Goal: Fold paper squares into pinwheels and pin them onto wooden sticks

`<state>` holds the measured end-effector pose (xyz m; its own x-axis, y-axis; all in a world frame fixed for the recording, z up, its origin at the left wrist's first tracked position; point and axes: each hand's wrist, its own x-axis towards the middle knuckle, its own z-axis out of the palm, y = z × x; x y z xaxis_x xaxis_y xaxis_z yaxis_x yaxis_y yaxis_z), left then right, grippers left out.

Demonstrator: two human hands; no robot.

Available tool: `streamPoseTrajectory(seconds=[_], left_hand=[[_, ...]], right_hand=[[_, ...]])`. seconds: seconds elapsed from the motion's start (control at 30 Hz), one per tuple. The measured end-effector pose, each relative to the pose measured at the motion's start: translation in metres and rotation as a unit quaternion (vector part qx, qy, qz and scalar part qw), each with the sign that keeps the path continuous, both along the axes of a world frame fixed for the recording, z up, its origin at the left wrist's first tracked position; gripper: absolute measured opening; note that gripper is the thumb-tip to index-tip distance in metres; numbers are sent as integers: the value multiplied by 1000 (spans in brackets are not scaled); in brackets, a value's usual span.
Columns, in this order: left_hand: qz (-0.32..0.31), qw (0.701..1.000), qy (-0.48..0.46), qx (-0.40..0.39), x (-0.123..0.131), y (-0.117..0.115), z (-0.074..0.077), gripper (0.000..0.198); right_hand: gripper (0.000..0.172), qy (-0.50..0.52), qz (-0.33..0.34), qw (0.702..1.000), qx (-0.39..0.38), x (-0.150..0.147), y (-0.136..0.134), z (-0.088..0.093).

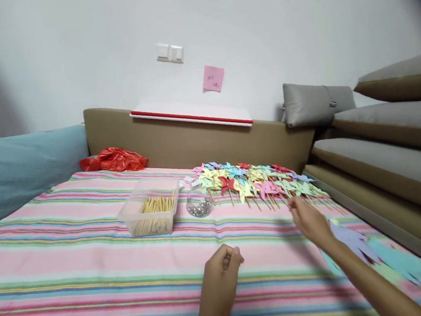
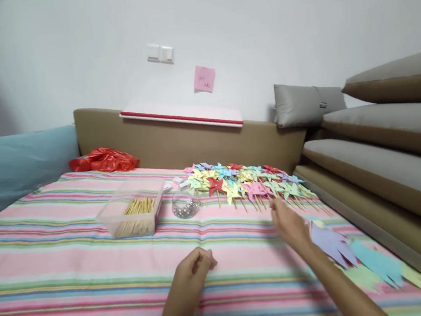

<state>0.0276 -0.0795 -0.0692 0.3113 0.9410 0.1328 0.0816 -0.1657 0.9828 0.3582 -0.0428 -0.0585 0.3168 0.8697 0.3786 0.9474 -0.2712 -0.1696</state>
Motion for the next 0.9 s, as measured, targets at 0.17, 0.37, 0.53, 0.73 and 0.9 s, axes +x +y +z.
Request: streamPoseTrajectory(seconds=[0.17, 0.37, 0.53, 0.73, 0.9], left_hand=[[-37, 944, 249, 213, 17, -15, -20, 27], [-62, 878, 319, 352, 40, -33, -64, 41], [-30, 839, 362, 405, 39, -35, -70, 43], [-6, 836, 380, 397, 44, -43, -67, 42], [-7, 835, 385, 394, 46, -44, -66, 42]], right_hand=[[52, -13, -21, 1000, -5, 86, -117, -16], [49, 7, 6, 999, -43, 104, -141, -35], [38, 30, 2, 998, -46, 111, -137, -31], [32, 49, 35, 996, -65, 123, -131, -24], [36, 54, 28, 996, -66, 128, -131, -23]])
